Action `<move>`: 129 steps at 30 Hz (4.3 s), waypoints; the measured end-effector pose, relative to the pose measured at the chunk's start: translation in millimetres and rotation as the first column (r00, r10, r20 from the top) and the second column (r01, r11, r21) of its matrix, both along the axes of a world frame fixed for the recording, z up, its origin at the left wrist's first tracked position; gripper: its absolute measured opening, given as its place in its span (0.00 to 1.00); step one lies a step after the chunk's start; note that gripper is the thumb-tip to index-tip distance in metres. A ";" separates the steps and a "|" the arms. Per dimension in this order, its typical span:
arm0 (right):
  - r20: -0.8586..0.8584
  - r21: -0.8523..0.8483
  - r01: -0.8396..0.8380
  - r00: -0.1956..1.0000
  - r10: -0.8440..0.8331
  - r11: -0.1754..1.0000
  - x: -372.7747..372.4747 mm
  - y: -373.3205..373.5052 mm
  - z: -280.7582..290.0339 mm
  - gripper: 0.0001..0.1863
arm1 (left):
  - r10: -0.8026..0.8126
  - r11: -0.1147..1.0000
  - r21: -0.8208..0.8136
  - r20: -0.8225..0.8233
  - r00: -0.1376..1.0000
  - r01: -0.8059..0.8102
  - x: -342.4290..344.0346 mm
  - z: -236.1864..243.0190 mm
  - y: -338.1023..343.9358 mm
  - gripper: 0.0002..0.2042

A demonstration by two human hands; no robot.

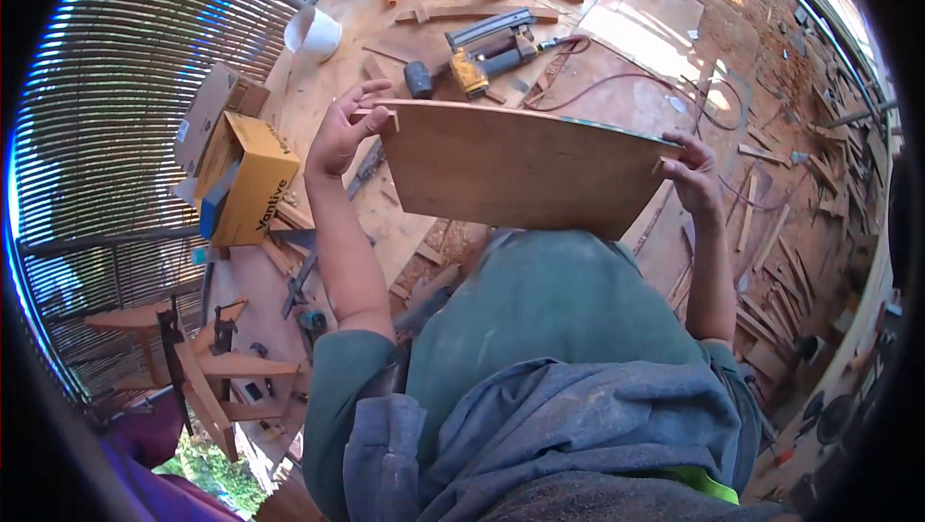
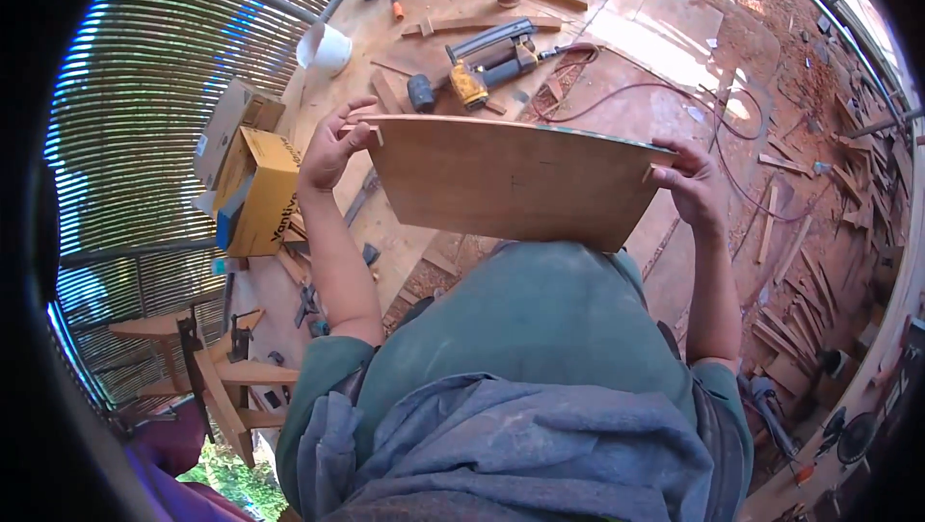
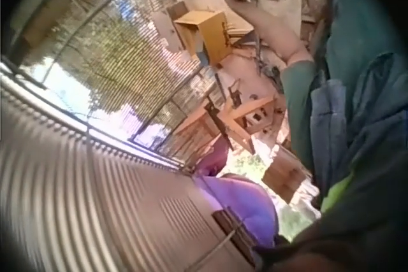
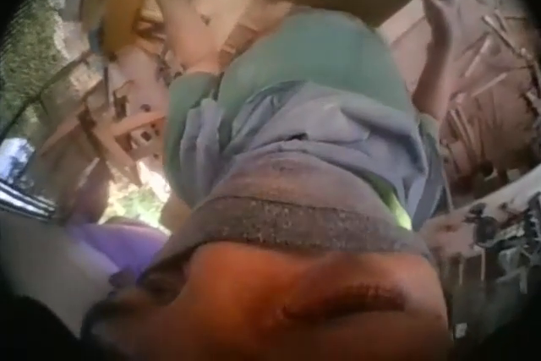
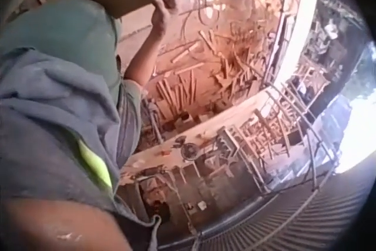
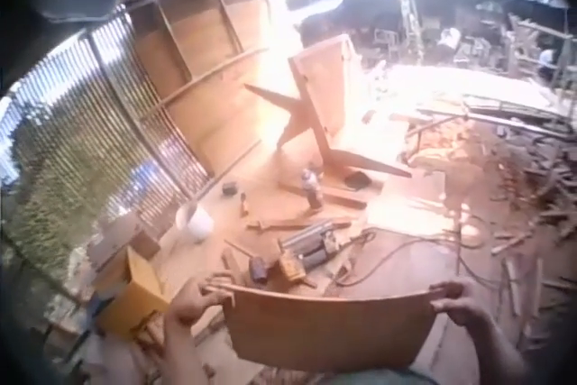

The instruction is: Assembling and nailing a wooden jig and frame for furniture production.

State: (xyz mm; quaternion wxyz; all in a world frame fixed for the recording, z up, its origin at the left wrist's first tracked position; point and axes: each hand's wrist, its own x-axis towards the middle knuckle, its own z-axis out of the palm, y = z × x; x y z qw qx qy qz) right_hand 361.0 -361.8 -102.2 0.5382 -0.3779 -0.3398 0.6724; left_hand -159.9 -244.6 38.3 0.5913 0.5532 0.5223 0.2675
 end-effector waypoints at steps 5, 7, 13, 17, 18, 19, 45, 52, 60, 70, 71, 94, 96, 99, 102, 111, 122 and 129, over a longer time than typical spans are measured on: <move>-0.027 -0.049 0.011 1.000 -0.013 0.999 12.9 0.7 -9.1 0.25 | -0.131 0.991 0.022 0.028 0.991 0.130 23.1 -6.4 16.7 0.27; -0.030 -0.067 0.017 0.999 -0.019 0.998 17.0 -1.4 -19.1 0.24 | -0.118 0.991 0.058 -0.101 0.988 0.124 26.9 -11.2 20.6 0.25; 0.011 -0.149 0.008 1.000 -0.006 0.989 31.2 -19.6 -16.9 0.30 | -0.281 0.959 0.006 -0.073 0.957 0.282 37.8 -13.1 32.4 0.25; 0.118 -0.184 -0.055 0.990 0.077 0.981 14.4 5.3 -7.9 0.35 | -0.247 0.966 0.066 -0.053 0.968 0.250 4.3 -30.7 35.7 0.25; -0.026 -0.121 -0.084 0.996 0.082 0.989 10.9 8.0 -32.7 0.36 | -0.230 0.970 0.070 -0.039 0.972 0.232 -10.2 -32.1 36.5 0.25; -0.073 -0.104 -0.119 0.991 0.112 0.987 8.0 10.0 -32.5 0.34 | -0.211 0.974 0.073 -0.029 0.977 0.213 -19.7 -36.6 37.9 0.25; 0.382 0.019 -0.217 0.904 0.193 0.976 16.8 -12.0 21.6 0.21 | -0.034 0.999 0.031 0.012 0.999 0.034 -43.6 -60.1 -31.8 0.22; 0.465 0.411 -0.272 0.883 0.056 0.870 15.7 21.2 77.1 0.22 | 0.053 0.979 0.188 0.112 0.992 -0.074 -44.5 -63.9 -49.3 0.18; 0.633 0.310 -0.463 0.752 0.184 0.830 3.3 102.3 94.3 0.20 | 0.027 0.989 0.137 -0.517 0.856 0.051 31.2 -22.1 -21.5 0.20; 0.649 0.160 -0.701 0.605 0.461 0.695 6.7 195.1 116.1 0.21 | -0.026 0.911 0.327 -0.562 0.827 0.251 213.3 -25.1 0.5 0.13; 0.641 0.165 -0.733 0.588 0.493 0.660 1.8 205.3 116.4 0.21 | 0.014 0.923 0.322 -0.570 0.822 0.208 215.9 -29.6 -4.2 0.13; 0.830 0.222 -0.946 0.310 0.464 0.236 -233.8 238.0 -78.0 0.31 | 0.526 0.468 0.108 -0.831 0.179 -0.877 216.1 -263.7 -218.6 0.33; 0.884 0.384 -0.903 0.420 0.203 0.194 -251.6 263.7 -86.7 0.28 | 0.537 0.405 0.073 -0.826 0.172 -0.912 222.2 -272.8 -212.2 0.33; 0.924 0.382 -0.915 0.383 -0.025 0.132 -292.2 294.6 -103.0 0.26 | 0.520 0.339 0.002 -0.834 0.186 -0.941 227.2 -270.2 -198.1 0.33; 0.984 0.033 -0.996 0.018 -0.179 0.082 -333.7 314.9 -114.4 0.26 | 0.539 0.277 -0.053 -0.818 0.201 -0.959 237.6 -268.9 -194.6 0.33; 0.939 -0.289 -0.957 -0.276 -0.204 -0.034 -353.5 363.1 -132.5 0.18 | 0.557 0.024 -0.107 -0.824 0.102 -0.994 291.0 -274.8 -163.3 0.35; 0.945 0.327 -0.944 0.328 -0.003 0.035 -382.0 423.4 -86.8 0.22 | 0.575 -0.110 -0.121 -0.817 0.036 -0.987 323.4 -272.1 -146.0 0.35; 0.646 0.366 -0.897 0.437 0.625 0.248 -322.7 359.6 125.8 0.18 | 0.610 -0.119 -0.093 -0.792 0.001 -0.989 323.4 -283.3 -135.8 0.34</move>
